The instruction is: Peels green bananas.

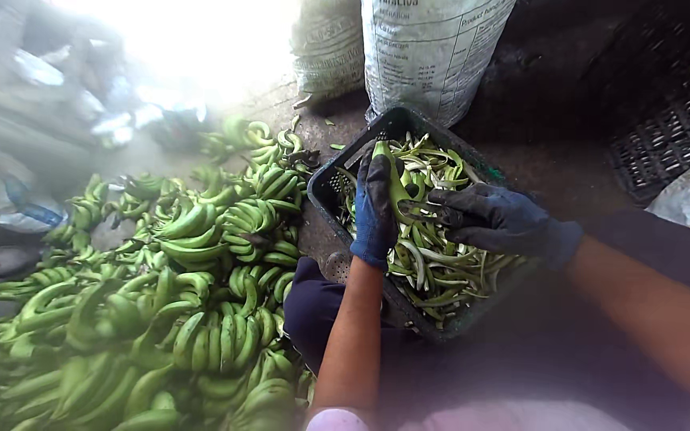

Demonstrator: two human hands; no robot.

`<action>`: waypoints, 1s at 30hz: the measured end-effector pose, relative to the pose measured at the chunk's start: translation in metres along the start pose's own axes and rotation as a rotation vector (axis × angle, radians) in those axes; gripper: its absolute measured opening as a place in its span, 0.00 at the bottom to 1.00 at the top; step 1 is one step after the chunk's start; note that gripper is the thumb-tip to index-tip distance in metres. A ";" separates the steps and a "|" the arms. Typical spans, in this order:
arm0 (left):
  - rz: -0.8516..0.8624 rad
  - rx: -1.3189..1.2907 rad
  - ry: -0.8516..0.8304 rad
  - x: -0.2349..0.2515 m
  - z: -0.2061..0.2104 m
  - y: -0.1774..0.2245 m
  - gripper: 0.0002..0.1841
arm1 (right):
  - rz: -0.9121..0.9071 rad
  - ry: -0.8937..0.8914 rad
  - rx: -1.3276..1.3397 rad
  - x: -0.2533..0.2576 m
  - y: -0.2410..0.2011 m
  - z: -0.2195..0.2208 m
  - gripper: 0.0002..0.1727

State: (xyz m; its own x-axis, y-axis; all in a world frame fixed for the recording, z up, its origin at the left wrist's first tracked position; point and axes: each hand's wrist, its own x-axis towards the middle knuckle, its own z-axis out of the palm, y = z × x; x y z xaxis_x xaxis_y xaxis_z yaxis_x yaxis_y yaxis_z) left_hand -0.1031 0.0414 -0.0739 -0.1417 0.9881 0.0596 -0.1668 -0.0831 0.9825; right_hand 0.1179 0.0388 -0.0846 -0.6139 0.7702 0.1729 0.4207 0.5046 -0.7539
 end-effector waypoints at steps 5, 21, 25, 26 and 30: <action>-0.090 -0.009 -0.255 -0.036 0.009 0.004 0.21 | 0.032 0.136 -0.297 0.033 0.038 -0.026 0.28; -0.133 0.121 -0.155 -0.017 0.014 0.002 0.26 | -0.016 0.091 -0.188 0.044 0.032 -0.028 0.31; -0.155 -0.011 -0.188 -0.011 0.011 -0.007 0.28 | 0.085 0.122 -0.210 0.039 0.030 -0.038 0.34; -0.110 -0.086 -0.107 -0.004 0.009 -0.014 0.26 | 0.022 0.113 -0.214 0.035 0.027 -0.033 0.33; -0.067 -0.259 0.234 0.011 0.013 -0.007 0.17 | -0.118 0.046 -0.288 0.022 0.025 -0.011 0.30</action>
State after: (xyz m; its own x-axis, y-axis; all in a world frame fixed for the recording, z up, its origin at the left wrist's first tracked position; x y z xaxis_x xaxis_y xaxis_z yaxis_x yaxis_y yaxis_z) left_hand -0.0905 0.0548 -0.0782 -0.3370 0.9385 -0.0749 -0.4210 -0.0791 0.9036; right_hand 0.1219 0.0727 -0.0925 -0.6415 0.7133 0.2821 0.5241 0.6761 -0.5179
